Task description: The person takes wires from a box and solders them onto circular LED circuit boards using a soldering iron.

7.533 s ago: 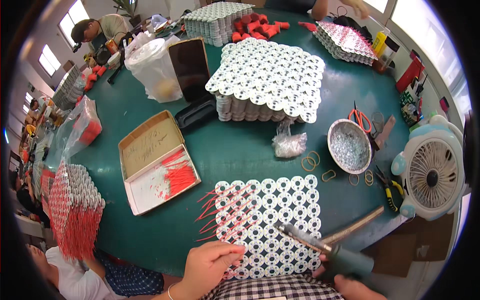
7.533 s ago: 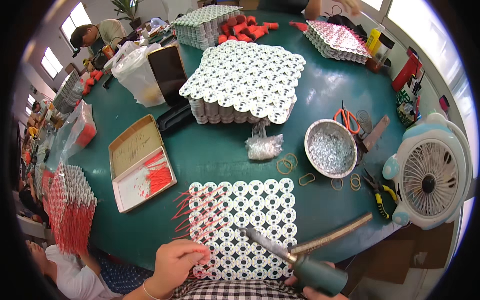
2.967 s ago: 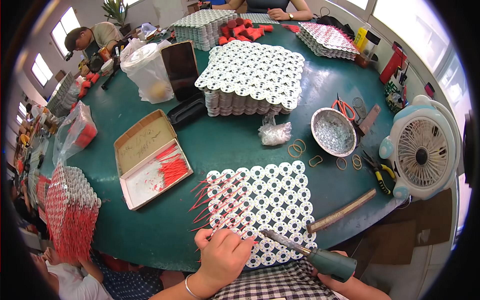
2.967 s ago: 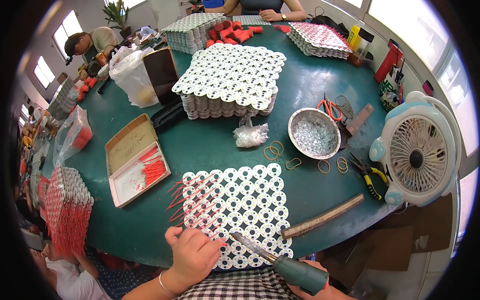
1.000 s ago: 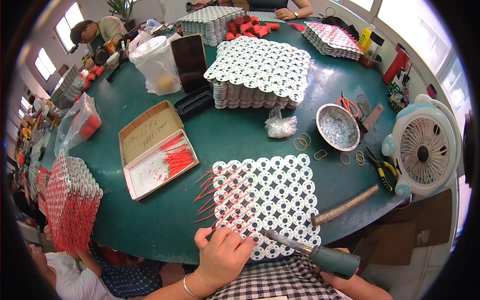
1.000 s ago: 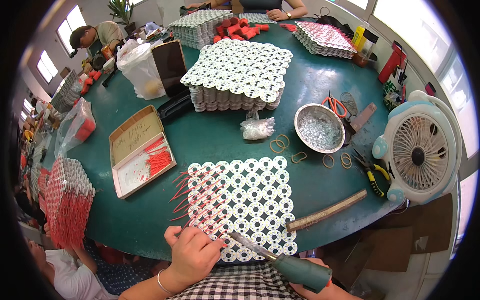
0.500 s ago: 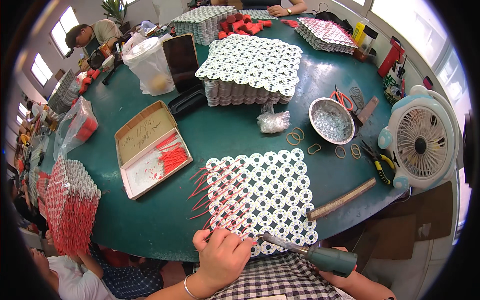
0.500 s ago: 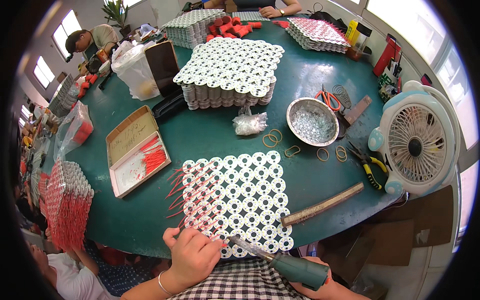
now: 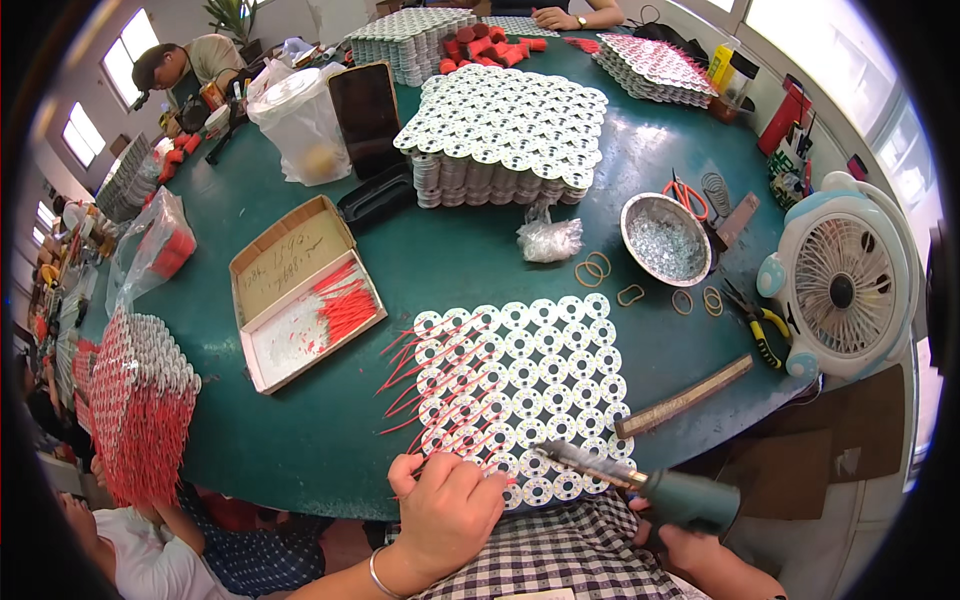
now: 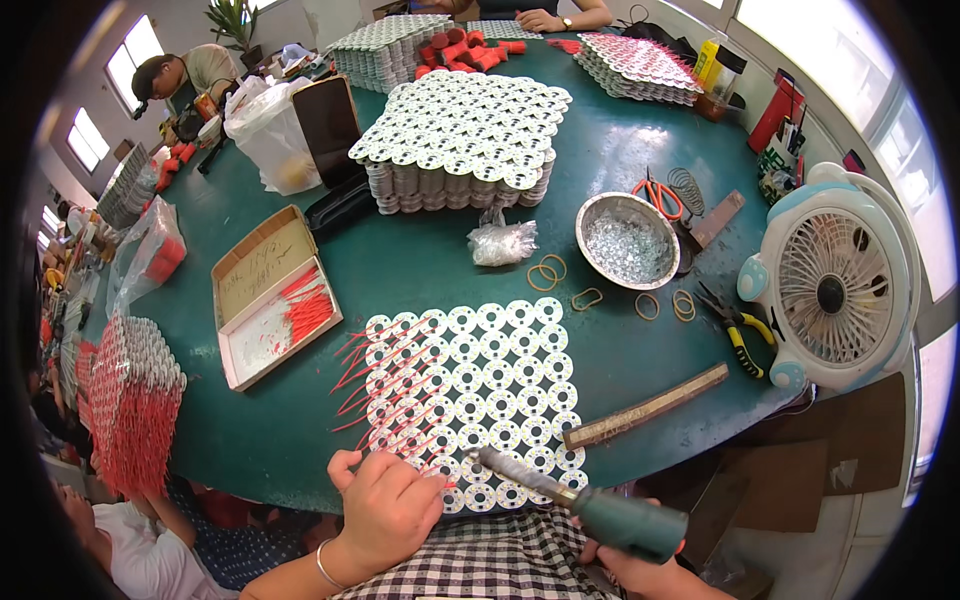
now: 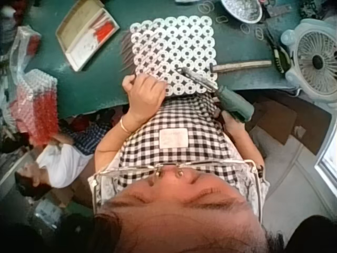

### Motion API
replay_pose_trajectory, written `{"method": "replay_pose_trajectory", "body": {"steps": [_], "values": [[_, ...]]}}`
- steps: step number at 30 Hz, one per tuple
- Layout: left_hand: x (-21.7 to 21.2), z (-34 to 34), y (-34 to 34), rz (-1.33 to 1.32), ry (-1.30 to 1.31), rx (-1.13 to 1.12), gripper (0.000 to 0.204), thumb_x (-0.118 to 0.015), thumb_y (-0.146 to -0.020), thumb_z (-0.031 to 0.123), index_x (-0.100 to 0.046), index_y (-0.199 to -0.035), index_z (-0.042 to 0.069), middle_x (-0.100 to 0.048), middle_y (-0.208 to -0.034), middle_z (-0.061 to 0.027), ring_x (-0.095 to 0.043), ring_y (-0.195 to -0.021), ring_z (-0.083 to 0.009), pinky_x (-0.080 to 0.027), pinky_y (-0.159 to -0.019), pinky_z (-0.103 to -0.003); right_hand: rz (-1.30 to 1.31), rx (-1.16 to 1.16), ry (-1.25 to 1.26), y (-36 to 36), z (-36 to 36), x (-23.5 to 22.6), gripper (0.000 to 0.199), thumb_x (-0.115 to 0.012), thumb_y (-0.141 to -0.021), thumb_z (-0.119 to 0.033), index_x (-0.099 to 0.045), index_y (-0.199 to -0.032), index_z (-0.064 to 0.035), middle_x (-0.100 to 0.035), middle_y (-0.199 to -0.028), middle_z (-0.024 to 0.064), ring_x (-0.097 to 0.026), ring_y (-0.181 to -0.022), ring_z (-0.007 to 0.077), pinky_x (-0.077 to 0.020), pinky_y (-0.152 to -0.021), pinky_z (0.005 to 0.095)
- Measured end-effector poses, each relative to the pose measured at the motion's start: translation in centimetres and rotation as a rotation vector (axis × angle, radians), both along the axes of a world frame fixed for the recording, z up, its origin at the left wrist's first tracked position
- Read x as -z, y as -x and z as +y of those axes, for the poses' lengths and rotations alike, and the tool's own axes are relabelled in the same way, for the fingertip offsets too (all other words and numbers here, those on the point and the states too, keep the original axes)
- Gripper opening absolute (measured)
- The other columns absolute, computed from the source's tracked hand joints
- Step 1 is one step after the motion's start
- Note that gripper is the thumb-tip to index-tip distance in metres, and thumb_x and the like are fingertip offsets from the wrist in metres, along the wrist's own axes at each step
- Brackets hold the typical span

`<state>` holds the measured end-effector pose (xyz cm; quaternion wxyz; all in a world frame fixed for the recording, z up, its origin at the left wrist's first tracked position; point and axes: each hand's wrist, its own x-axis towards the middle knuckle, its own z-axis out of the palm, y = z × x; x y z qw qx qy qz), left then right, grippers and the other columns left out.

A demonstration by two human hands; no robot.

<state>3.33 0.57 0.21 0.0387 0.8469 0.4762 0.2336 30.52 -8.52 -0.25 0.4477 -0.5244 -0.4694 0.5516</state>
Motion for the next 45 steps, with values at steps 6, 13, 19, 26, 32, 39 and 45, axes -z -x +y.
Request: {"method": "replay_pose_trajectory", "body": {"steps": [6,13,19,26,32,39,45], "values": [[-0.6,0.1,1.8,-0.182,0.12,-0.025,0.012,-0.071,-0.068,0.01,-0.067,-0.078,0.016,-0.051,-0.071,0.0027,-0.05,-0.078,-0.0171,-0.028,-0.081,-0.039,0.151,0.116,0.114,0.4,0.1,-1.0,0.047,-0.06,-0.082,-0.03,-0.051,-0.114,0.0032,-0.06,-0.1,0.0122,-0.062,-0.063,0.0189,-0.0489,-0.051,0.0281],[-1.9,-1.1,3.4,-0.272,0.138,-0.065,0.018,-0.072,-0.067,0.01,-0.069,-0.082,0.018,-0.053,-0.071,0.0045,-0.051,-0.072,-0.0162,-0.028,-0.079,-0.038,0.098,0.063,0.215,-1.5,-2.7,0.9,0.045,-0.061,-0.081,-0.026,-0.053,-0.114,0.0036,-0.062,-0.096,0.0102,-0.06,-0.065,0.0152,-0.0492,-0.056,0.0284],[-0.9,-2.6,2.2,-0.018,-0.024,0.021,0.013,-0.063,-0.073,0.015,-0.069,-0.084,0.019,-0.05,-0.068,0.0082,-0.051,-0.075,-0.0099,-0.024,-0.08,-0.04,0.11,-0.1,0.183,-1.9,-2.3,1.5,0.042,-0.065,-0.074,-0.016,-0.057,-0.11,0.004,-0.065,-0.096,0.0115,-0.061,-0.071,0.0138,-0.0498,-0.061,0.0271],[-0.3,-2.3,1.6,0.01,-0.035,0.036,0.01,-0.064,-0.073,0.015,-0.067,-0.082,0.018,-0.045,-0.066,0.0066,-0.049,-0.074,-0.0106,-0.024,-0.082,-0.04,-0.361,-0.204,-0.069,-0.8,-1.6,0.2,0.032,-0.062,-0.071,-0.005,-0.061,-0.103,0.0,-0.067,-0.095,0.0101,-0.064,-0.084,0.0191,-0.0457,-0.082,0.0315],[0.0,-2.2,1.4,-0.025,-0.047,0.049,0.017,-0.07,-0.064,0.011,-0.068,-0.081,0.016,-0.044,-0.065,0.0054,-0.047,-0.071,-0.0133,-0.025,-0.075,-0.04,-0.342,-0.285,-0.048,-0.7,-1.0,-0.1,0.029,-0.064,-0.068,-0.004,-0.063,-0.097,-0.003,-0.067,-0.091,0.0078,-0.064,-0.083,0.0206,-0.0456,-0.081,0.0324],[-0.5,-2.0,1.3,0.051,-0.002,0.052,0.01,-0.063,-0.073,0.015,-0.066,-0.083,0.013,-0.047,-0.067,0.004,-0.05,-0.074,-0.0126,-0.027,-0.081,-0.039,-0.613,-0.317,-0.307,-0.9,-0.9,0.4,0.024,-0.069,-0.068,-0.01,-0.064,-0.091,-0.0057,-0.066,-0.087,0.0081,-0.063,-0.076,0.0207,-0.0495,-0.067,0.0315],[-0.6,-1.9,1.2,0.089,0.023,0.051,0.009,-0.063,-0.074,0.015,-0.066,-0.082,0.014,-0.048,-0.068,0.0041,-0.049,-0.073,-0.0125,-0.027,-0.081,-0.039,-0.54,-0.285,-0.256,-1.5,-1.6,0.9,0.032,-0.068,-0.072,-0.011,-0.059,-0.103,-0.0038,-0.065,-0.097,0.0073,-0.062,-0.079,0.0178,-0.0501,-0.064,0.032]]}}
